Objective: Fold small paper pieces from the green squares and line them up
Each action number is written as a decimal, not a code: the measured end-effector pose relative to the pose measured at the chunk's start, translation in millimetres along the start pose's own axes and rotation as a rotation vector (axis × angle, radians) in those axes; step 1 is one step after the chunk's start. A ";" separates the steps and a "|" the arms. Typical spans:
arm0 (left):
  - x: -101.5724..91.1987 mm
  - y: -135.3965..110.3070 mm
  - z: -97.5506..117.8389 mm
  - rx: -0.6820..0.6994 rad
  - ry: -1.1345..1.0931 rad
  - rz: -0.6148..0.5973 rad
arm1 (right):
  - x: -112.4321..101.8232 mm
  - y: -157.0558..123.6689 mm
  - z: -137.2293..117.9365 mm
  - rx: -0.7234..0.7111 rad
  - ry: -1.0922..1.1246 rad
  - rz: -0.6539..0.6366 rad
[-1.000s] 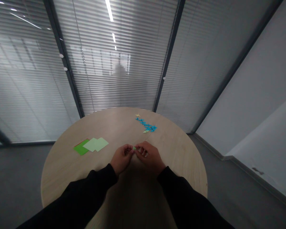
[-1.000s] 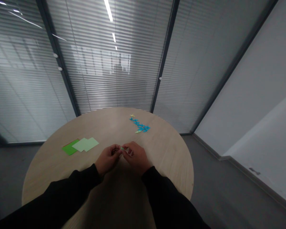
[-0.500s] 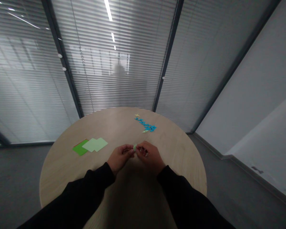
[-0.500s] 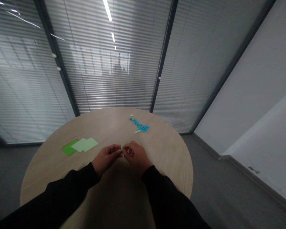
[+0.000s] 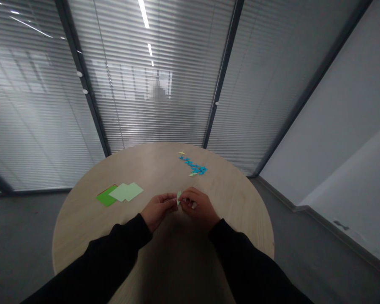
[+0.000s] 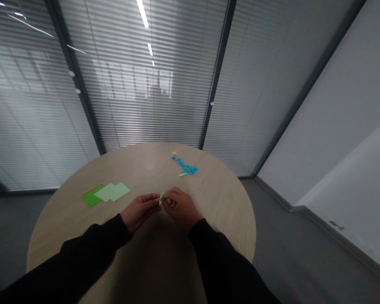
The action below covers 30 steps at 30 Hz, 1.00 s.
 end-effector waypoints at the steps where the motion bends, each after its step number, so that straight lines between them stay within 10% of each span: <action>1: 1.1 -0.7 1.0 -0.002 -0.005 -0.003 | 0.2 0.2 -0.1 -0.003 0.000 -0.004; 8: -0.1 0.3 1.2 0.026 0.064 -0.007 | -3.0 0.6 -0.6 -0.009 0.058 0.022; 18: -9.2 -2.1 24.4 0.282 0.424 0.116 | 15.6 -7.1 33.2 0.447 0.474 0.051; 30: 1.8 -6.0 30.1 0.402 0.461 0.097 | 4.4 -3.6 21.5 0.280 0.272 0.165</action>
Point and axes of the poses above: each hand's wrist, its own y-axis towards the middle knuckle, its own x-axis out of the palm, z = x × y, the point moved 8 cm from there along y, towards the middle knuckle, and after that the axes turned 3 degrees about -z, right-handed, at the moved point
